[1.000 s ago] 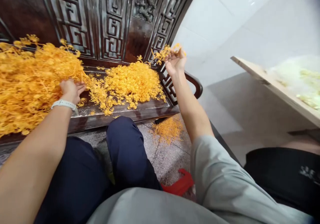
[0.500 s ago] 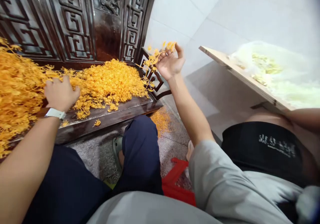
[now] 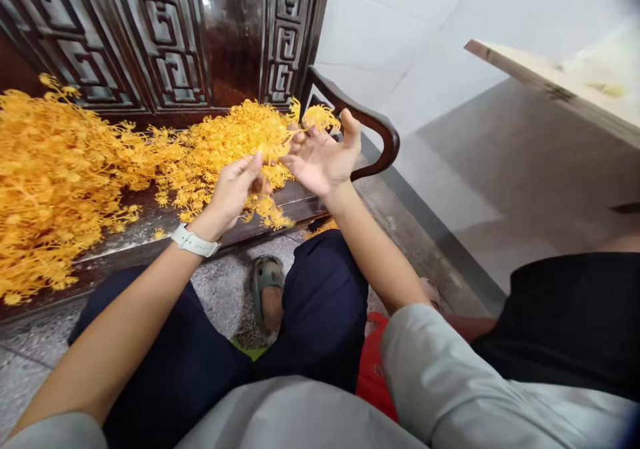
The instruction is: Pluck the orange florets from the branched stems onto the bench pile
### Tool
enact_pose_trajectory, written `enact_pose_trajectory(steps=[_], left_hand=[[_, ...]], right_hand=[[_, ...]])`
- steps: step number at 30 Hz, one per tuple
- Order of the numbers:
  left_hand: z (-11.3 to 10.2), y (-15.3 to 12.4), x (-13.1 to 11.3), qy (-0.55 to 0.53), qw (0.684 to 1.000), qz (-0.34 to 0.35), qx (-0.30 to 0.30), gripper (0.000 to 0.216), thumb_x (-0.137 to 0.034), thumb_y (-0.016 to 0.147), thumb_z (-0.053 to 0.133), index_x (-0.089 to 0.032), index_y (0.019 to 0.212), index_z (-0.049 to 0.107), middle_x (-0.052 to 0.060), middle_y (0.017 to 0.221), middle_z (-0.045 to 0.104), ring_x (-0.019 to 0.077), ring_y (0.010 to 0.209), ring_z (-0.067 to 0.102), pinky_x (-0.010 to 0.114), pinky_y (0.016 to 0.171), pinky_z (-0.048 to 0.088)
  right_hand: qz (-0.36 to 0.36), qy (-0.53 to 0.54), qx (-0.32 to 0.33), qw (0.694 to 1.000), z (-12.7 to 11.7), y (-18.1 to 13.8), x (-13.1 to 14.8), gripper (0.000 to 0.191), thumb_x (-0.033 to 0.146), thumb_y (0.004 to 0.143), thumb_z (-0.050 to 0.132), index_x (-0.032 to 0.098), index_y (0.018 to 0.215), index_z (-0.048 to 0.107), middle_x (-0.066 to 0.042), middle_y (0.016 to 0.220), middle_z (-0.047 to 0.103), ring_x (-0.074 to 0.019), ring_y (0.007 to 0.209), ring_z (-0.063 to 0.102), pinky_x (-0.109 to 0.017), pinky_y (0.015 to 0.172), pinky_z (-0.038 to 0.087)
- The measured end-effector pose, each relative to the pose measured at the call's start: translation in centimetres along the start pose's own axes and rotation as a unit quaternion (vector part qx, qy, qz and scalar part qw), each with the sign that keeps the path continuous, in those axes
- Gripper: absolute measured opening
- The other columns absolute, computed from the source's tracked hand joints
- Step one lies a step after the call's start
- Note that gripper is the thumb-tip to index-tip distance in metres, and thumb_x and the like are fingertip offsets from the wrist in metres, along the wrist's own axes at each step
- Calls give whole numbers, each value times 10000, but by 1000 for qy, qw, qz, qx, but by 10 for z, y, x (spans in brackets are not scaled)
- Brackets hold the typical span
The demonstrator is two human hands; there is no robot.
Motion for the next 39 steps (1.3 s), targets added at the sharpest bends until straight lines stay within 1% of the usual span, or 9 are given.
enact_pose_trajectory(steps=[4,10,15,17,20,24,31,34,39], left_hand=[[-37,6,2,36,996,-11,-75,460,-649,1089,550,-225,965,677,35,726,651,204,661,686,358,673,559],[-68,13,-8,199,973,89,-70,361,-531,1069,594,-233,902,711,73,894,807,267,825,775,420,834,599],[-83,19,-14,360,917,133,-109,328,-494,1077,538,-271,949,740,25,853,818,234,611,670,383,660,500],[-85,23,-17,408,890,172,-106,287,-436,1068,532,-273,982,753,37,889,828,258,693,720,391,692,502],[-78,25,-19,503,825,250,-51,300,-291,1048,486,-260,1064,785,92,983,835,317,885,766,444,804,499],[-74,20,-9,607,741,287,25,406,-258,1063,423,-267,1147,820,115,871,785,329,776,699,467,755,435],[-77,18,3,604,747,267,74,373,-362,1110,396,-303,1021,754,77,954,836,334,825,764,465,764,450],[-79,19,-2,586,767,255,53,309,-367,1084,438,-319,934,704,38,913,834,314,788,764,438,763,462],[-75,5,-15,587,760,277,16,282,-277,1011,462,-301,852,693,34,713,750,301,631,648,412,698,452]], right_hand=[[48,37,-11,998,-17,2,-7,626,836,861,696,219,848,587,-83,892,668,-209,816,641,-308,640,556],[126,41,-4,991,-28,0,-14,473,694,935,723,230,1001,657,-61,924,745,-195,802,724,-308,666,620],[158,54,17,986,-22,-7,-29,437,604,896,836,218,917,634,-47,936,769,-174,782,738,-342,766,675],[155,37,-8,987,-26,-6,-37,425,491,826,947,202,883,641,-11,841,731,-129,708,699,-272,704,647],[147,-7,-57,987,-38,-1,-46,490,345,673,1056,178,814,617,54,697,623,-62,569,568,-173,520,493],[160,-9,-48,986,-43,1,-51,556,366,648,1065,188,847,577,80,666,578,-43,520,475,-157,477,368],[166,20,75,983,-18,-11,-43,396,541,975,803,204,930,598,85,660,426,-56,516,305,-190,517,247],[142,23,59,988,-20,-12,-33,376,503,1015,758,210,886,561,93,649,335,-62,517,198,-200,509,180],[90,20,-17,996,-34,-7,-17,381,449,1003,794,208,842,546,116,612,205,-68,528,87,-200,485,131]])
Point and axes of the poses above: each hand's wrist, its own y-axis towards the middle knuckle, its own z-axis out of the palm, x = y × z, the point moved 8 cm from there along y, towards the middle knuckle
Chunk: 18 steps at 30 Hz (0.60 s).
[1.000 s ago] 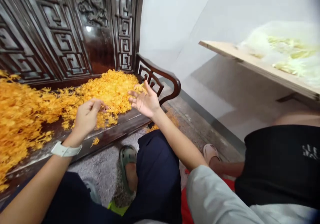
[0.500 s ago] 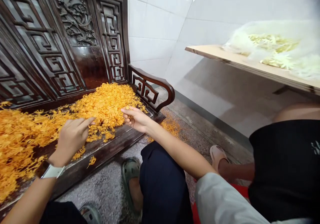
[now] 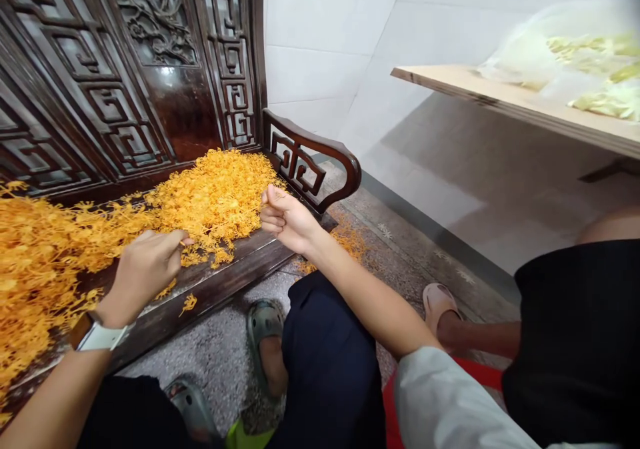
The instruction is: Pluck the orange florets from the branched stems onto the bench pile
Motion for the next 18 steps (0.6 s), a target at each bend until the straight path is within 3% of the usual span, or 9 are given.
enact_pose_trajectory(steps=[10,18], left_hand=[[-23,-6,-32,35,995,84,-35,309,-180,990,469,-296,831,708,15,648,674,282,610,628,415,665,463],[-52,-18,-60,112,975,178,-68,230,-31,991,597,-210,866,669,-6,700,692,214,627,551,346,688,434]], right_hand=[[-39,-20,-131,990,-13,12,8,482,563,985,789,215,792,515,124,571,188,-64,499,72,-215,450,91],[-54,-77,-169,981,-19,38,-3,408,488,981,800,191,808,579,135,544,226,-49,465,123,-207,448,106]])
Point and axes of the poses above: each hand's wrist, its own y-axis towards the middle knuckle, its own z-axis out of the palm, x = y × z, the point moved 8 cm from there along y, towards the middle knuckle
